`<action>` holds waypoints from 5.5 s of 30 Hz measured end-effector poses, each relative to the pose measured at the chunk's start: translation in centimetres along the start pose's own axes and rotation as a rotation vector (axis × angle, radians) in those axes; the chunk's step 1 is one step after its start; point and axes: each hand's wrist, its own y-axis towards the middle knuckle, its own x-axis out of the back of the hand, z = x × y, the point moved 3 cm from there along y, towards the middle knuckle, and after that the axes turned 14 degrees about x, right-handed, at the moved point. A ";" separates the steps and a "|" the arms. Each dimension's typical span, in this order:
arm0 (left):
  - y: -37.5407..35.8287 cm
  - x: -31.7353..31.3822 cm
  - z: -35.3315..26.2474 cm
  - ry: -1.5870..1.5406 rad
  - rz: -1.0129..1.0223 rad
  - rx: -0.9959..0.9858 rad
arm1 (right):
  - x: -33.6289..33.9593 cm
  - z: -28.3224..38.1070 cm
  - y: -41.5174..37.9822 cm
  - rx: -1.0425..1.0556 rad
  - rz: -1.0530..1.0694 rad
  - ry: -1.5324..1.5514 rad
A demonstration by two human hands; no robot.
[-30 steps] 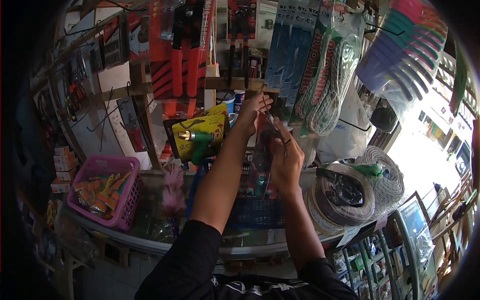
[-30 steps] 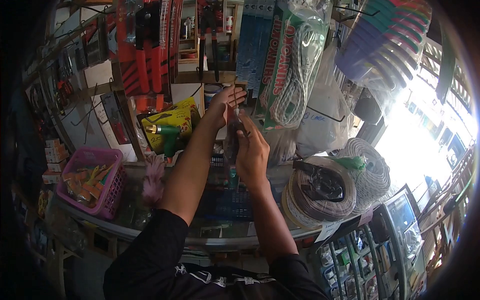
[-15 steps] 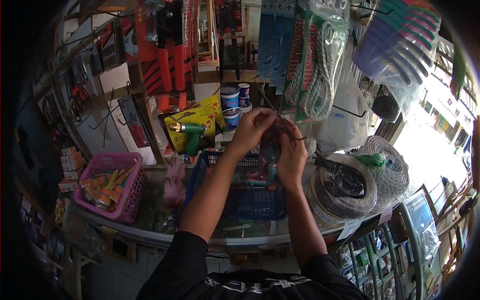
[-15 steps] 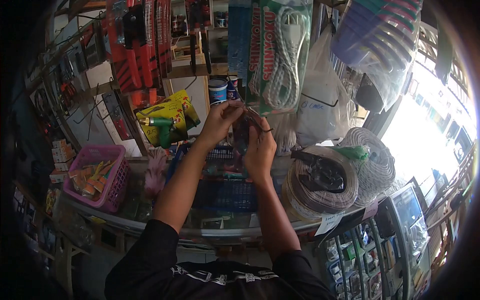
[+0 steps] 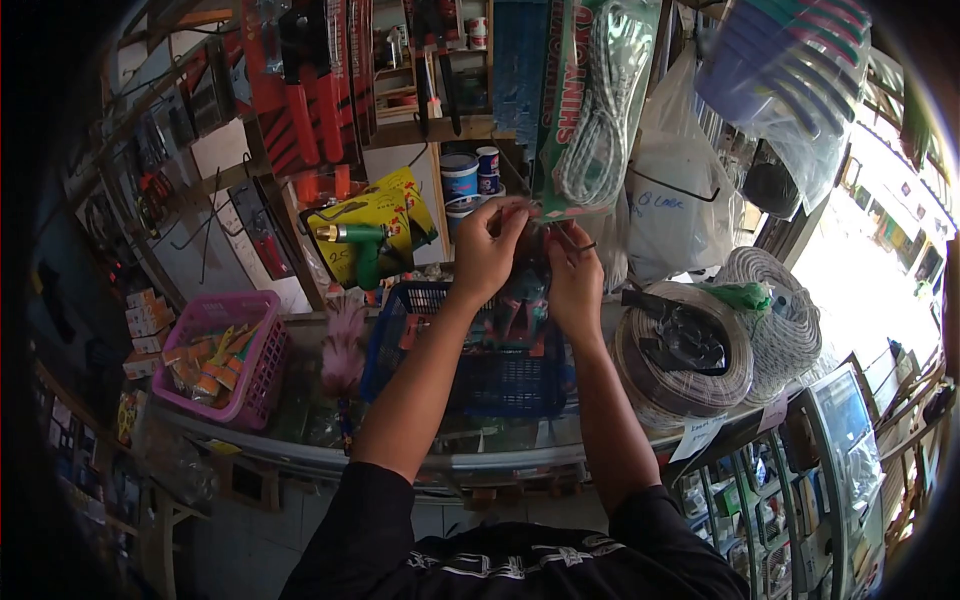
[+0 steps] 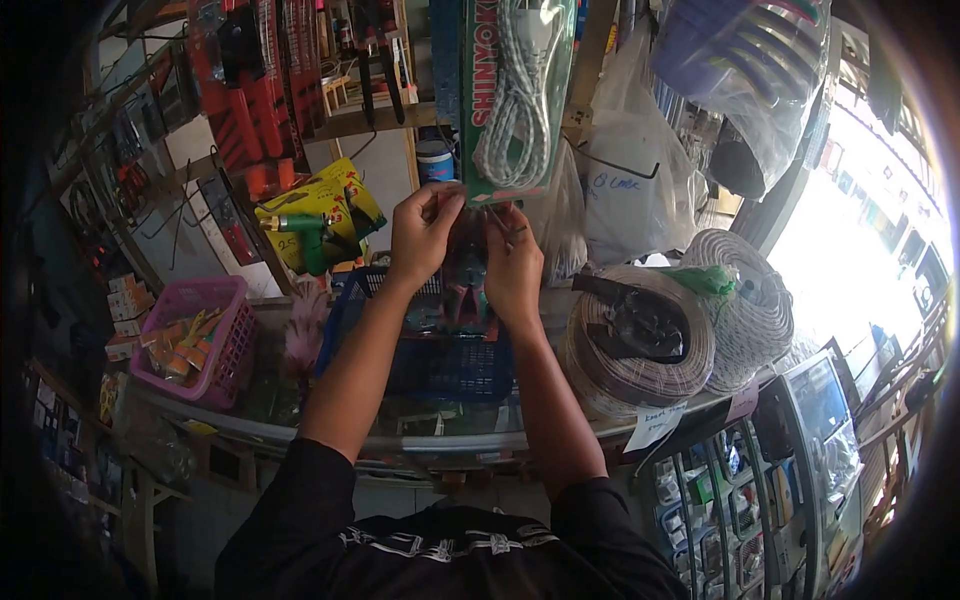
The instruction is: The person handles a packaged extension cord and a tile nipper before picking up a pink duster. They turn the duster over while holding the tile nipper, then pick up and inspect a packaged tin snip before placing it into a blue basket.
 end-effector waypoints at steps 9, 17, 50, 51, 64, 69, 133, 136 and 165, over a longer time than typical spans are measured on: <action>-2.5 1.1 0.7 0.123 -0.075 0.003 | 2.1 -0.2 -2.3 0.150 0.126 -0.192; -7.2 6.1 5.8 0.346 -0.016 0.136 | 3.8 5.4 -5.9 -0.095 0.573 -0.628; -17.5 19.5 9.5 0.765 -0.278 0.177 | -14.0 -12.0 -10.2 0.014 1.455 -0.824; -17.4 19.5 9.3 0.760 -0.290 0.185 | -14.1 -11.8 -10.1 -0.004 1.481 -0.835; -17.3 19.3 8.8 0.780 -0.328 0.208 | -14.4 -9.7 -9.7 0.061 1.465 -0.854; -17.4 19.4 8.9 0.785 -0.332 0.170 | -13.9 -8.0 -8.8 0.014 1.419 -0.730; -41.3 35.3 -2.7 -1.200 -0.102 0.275 | -25.8 9.5 -32.1 -0.342 0.592 -0.086; -40.3 35.2 -3.3 -1.139 -0.152 0.311 | -21.9 13.4 -32.9 -0.355 0.626 0.066; -34.5 24.9 6.2 -0.864 -0.037 0.393 | -13.0 21.0 -32.0 -0.172 0.638 -0.390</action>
